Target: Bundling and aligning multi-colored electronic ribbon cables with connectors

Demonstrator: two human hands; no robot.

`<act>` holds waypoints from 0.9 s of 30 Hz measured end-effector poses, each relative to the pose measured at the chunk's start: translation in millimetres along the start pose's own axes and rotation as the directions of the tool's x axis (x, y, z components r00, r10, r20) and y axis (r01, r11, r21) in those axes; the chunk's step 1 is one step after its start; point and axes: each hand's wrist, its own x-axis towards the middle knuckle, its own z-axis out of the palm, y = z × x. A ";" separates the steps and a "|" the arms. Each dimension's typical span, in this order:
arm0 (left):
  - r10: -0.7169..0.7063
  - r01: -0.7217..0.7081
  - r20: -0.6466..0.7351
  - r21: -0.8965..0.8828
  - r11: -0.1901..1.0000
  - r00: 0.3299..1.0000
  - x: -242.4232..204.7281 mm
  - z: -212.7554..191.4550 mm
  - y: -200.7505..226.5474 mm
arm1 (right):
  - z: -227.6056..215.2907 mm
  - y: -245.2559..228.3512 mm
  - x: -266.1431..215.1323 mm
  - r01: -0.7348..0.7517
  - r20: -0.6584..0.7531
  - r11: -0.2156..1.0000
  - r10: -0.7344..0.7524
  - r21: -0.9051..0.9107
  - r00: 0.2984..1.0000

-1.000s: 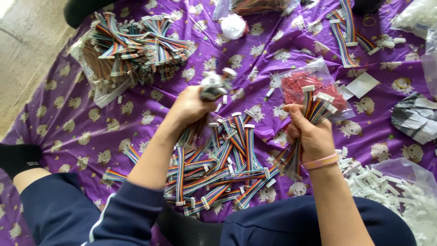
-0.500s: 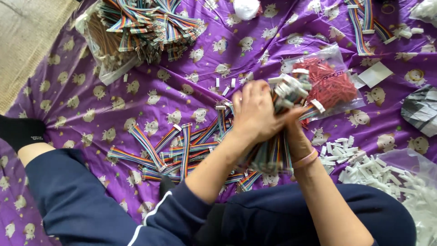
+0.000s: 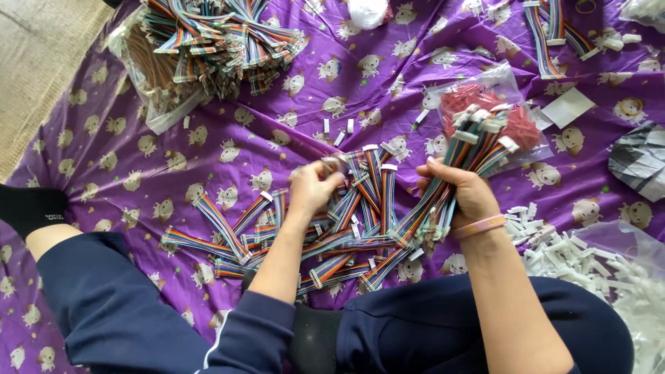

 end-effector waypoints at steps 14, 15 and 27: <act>0.360 -0.539 -0.558 -0.194 0.820 0.748 -28.5 -51.5 39.7 | -13.8 45.0 40.0 -0.259 -0.144 0.966 0.255 -0.010 0.956; 0.362 -0.540 -0.554 -0.195 0.819 0.750 -21.9 -39.1 46.9 | -13.8 43.9 39.2 -0.258 -0.148 0.966 0.254 -0.007 0.956; 0.167 -0.196 0.206 0.126 0.973 0.964 14.5 25.2 98.2 | -19.8 56.0 53.2 -0.284 -0.166 0.956 0.293 0.080 0.942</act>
